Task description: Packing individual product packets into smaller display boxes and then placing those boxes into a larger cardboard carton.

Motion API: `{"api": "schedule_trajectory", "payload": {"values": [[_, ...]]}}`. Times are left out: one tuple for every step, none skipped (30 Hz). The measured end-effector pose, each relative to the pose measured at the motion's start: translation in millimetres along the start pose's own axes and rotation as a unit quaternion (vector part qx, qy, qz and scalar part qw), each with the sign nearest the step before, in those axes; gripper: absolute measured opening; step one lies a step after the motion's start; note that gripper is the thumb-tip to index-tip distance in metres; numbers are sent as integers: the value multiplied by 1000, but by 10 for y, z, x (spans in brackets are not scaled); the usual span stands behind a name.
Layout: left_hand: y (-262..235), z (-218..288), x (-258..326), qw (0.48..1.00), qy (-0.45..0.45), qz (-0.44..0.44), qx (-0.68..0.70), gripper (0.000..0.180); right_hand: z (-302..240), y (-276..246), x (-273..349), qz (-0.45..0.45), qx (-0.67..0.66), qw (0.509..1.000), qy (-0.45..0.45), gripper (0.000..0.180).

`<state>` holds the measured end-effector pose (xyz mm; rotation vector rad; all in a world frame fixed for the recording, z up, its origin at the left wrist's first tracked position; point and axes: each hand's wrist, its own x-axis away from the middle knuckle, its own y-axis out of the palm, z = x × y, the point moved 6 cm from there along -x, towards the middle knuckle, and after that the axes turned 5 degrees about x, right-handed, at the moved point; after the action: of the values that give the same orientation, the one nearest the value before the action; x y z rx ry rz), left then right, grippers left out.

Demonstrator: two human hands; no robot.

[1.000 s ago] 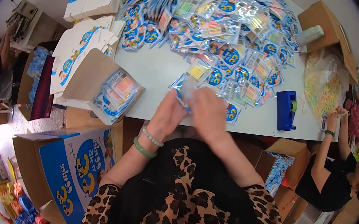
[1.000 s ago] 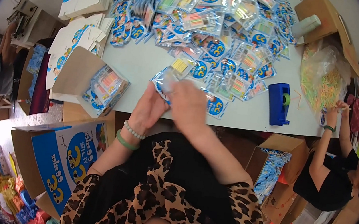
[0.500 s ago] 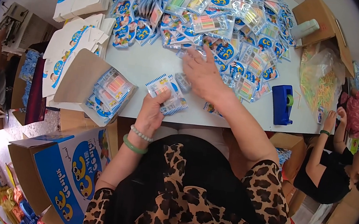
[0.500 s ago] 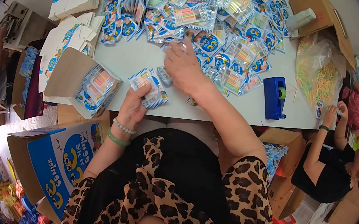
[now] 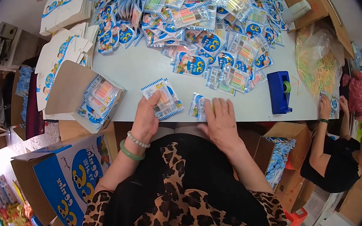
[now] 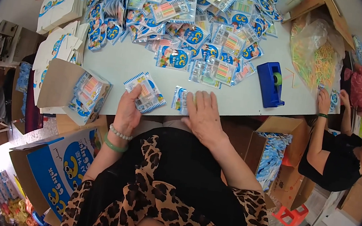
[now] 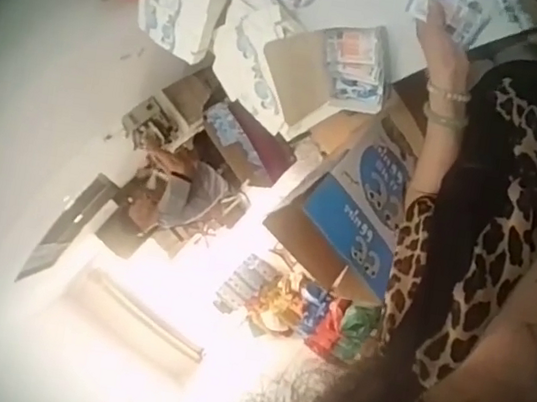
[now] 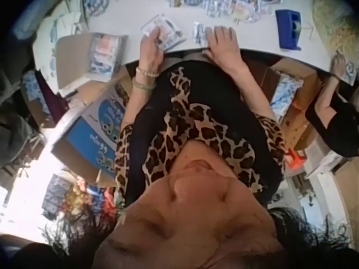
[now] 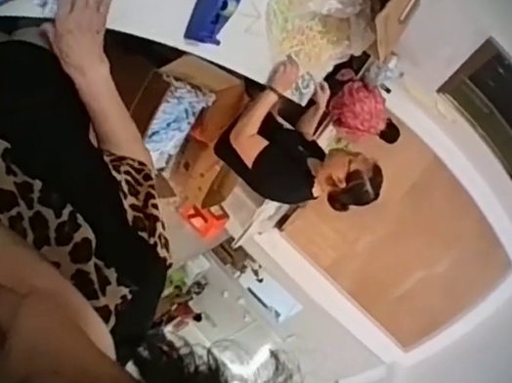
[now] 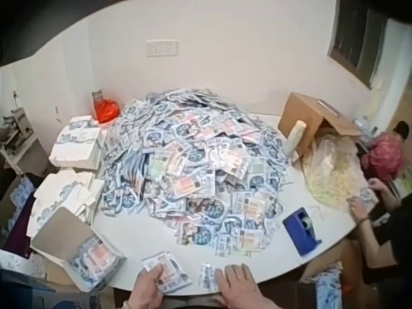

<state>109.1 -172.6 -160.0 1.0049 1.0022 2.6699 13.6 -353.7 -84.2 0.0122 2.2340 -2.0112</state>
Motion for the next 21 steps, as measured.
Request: {"api": "schedule_trajectory", "payload": {"values": [[15, -33, 26, 1000, 0, 8, -5, 31, -22, 51, 32, 8, 25, 999, -48, 62], [43, -49, 60, 1000, -6, 7, -10, 31, -51, 80, 59, 16, 50, 994, -96, 58], [46, -49, 70, 1000, -3, 8, -13, 31, -34, 78, 83, 19, 47, 994, -97, 58], [56, -65, 77, 1000, -11, -3, -7, 31, -25, 98, 112, -4, -19, 994, -104, 53], [69, -81, 85, 1000, -20, -14, -1, 32, -33, 114, 113, -28, -85, 990, -111, 48], [74, -85, 93, 1000, -16, -11, -3, 32, -42, 49, 79, 9, -143, 983, -118, 38], [101, -95, 102, 1000, -15, -20, 0, 33, -84, 24, 35, 11, -147, 982, -118, 38], [139, -108, 103, 999, -15, -31, 3, 34, -40, -40, -34, 55, -225, 972, -39, 36], [177, -116, 116, 999, -16, -32, -1, 34, 7, -61, -89, 98, -300, 948, 42, 35], [270, -131, 138, 997, -23, -66, 36, 35, -30, 8, -190, 102, -302, 947, 47, 35], [387, -151, 173, 991, -31, -103, 75, 36, -32, 66, -314, 121, -278, 950, 79, 37], [472, -200, 206, 991, -35, -109, 72, 36, -62, 92, -399, 140, -253, 951, 112, 39], [563, -208, 234, 991, -1, -122, 52, 37, -196, 75, -480, 143, -252, 950, 119, 39], [620, -190, 243, 990, 35, -133, 33, 39, -395, 102, -590, 84, -262, 956, 102, 40], [590, -204, 196, 990, 31, -136, 30, 39, -498, 143, -644, 25, -272, 958, 85, 42], [444, -205, 107, 994, 26, -106, 7, 41, -456, 150, -657, 26, -271, 958, 84, 42], [343, -188, 38, 997, 17, -78, -17, 43, -412, 143, -651, 30, -344, 938, 23, 42], [271, -164, -23, 997, 6, -65, -39, 42, -341, 134, -634, 34, -412, 910, -39, 42], [260, -131, -51, 997, 5, -65, -38, 42, -55, 210, -614, 50, -380, 923, 16, 45], [226, -154, -73, 998, -30, -50, 31, 38, 268, 282, -601, 65, -347, 933, 69, 47], [193, -184, -67, 992, -66, -33, 101, 34, 547, 118, -642, 83, -195, 969, 129, 47]]}}
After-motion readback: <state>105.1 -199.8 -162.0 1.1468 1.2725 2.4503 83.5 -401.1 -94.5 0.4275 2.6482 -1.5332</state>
